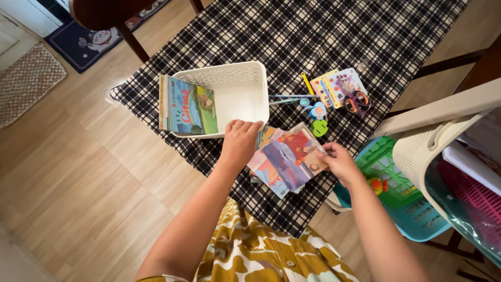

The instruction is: The person removes various children's books from a white basket on a table, sorts through them by hand, and then places the books back into the basket in a stack.

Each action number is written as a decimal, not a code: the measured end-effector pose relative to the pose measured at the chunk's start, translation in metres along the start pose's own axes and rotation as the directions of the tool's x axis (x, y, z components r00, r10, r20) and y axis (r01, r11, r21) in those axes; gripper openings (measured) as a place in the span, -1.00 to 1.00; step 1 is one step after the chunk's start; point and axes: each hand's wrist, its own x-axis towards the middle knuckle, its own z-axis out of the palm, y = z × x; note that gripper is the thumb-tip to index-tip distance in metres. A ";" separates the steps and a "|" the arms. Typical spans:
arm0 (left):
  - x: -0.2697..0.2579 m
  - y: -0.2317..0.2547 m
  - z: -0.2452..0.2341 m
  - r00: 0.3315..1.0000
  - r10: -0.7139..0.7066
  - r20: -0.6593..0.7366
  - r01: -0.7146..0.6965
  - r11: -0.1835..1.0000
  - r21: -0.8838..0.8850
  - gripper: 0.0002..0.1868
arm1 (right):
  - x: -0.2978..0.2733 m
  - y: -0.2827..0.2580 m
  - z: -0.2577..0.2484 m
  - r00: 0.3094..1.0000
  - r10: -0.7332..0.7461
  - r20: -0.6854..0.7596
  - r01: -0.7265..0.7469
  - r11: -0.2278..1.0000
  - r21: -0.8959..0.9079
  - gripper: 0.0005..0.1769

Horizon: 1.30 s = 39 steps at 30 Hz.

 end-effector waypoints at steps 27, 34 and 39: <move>-0.077 0.056 0.070 0.357 -0.516 0.779 0.719 -0.381 -0.582 -0.50 | -0.100 0.000 0.013 0.966 0.097 0.240 -0.258 0.455 0.852 -0.62; -0.069 0.113 0.075 0.679 -0.319 0.661 0.564 -0.350 -0.748 -0.47 | -0.114 -0.056 0.078 0.996 0.089 -0.016 -0.032 0.508 0.861 -0.50; -0.021 0.058 0.018 0.658 -0.262 0.706 0.518 -0.522 -0.677 -0.52 | -0.094 -0.078 0.022 0.984 -0.166 -0.064 0.175 0.845 0.505 -0.55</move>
